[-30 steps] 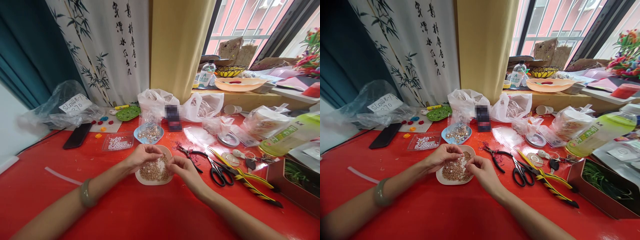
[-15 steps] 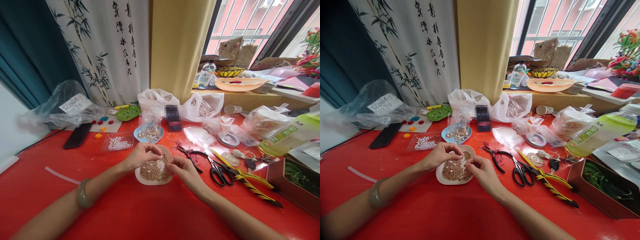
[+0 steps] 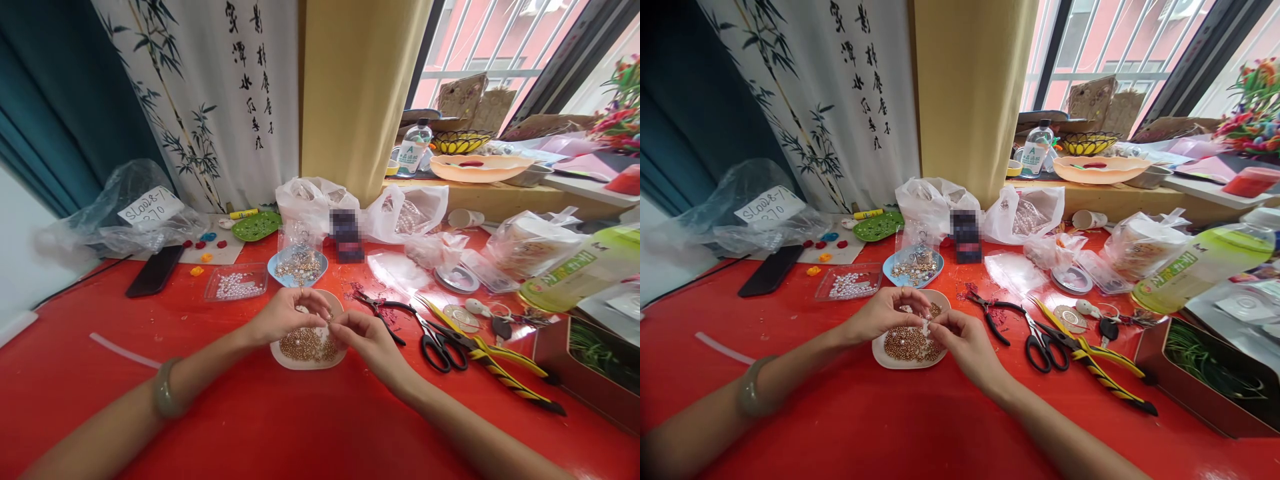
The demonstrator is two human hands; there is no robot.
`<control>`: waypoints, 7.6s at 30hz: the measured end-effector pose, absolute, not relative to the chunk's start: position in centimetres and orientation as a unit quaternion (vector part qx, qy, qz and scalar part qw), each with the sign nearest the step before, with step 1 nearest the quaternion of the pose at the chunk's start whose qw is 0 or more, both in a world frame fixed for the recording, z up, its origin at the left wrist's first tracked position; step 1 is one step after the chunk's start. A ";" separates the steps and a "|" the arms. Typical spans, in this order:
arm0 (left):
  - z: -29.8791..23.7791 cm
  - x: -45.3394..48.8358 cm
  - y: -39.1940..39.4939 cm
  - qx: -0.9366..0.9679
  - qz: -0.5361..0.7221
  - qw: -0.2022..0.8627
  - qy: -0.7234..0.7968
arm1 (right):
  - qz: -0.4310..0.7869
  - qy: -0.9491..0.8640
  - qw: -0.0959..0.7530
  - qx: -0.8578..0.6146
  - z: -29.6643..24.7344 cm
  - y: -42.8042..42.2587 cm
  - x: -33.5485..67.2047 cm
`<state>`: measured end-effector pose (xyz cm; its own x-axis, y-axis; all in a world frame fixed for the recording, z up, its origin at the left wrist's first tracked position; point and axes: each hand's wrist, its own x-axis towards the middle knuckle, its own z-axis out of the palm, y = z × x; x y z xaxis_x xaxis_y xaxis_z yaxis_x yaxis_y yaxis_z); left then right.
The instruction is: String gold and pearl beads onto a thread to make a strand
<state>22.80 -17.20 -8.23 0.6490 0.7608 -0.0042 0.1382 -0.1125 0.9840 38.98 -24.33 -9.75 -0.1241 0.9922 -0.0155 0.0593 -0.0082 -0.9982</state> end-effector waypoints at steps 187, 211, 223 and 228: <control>-8.6 22.4 -16.5 0.569 0.250 0.690 0.371 | 0.531 -0.528 0.448 -0.488 -9.8 -24.5 38.9; -9.1 22.5 -16.5 0.599 0.257 0.674 0.347 | 0.525 -0.533 0.439 -0.498 -9.8 -24.4 38.8; -7.7 22.3 -16.5 0.690 0.250 0.583 0.349 | 0.519 -0.533 0.430 -0.511 -10.1 -24.4 38.9; -7.5 22.2 -16.5 0.711 0.226 0.563 0.356 | 0.517 -0.537 0.431 -0.509 -10.2 -24.3 38.9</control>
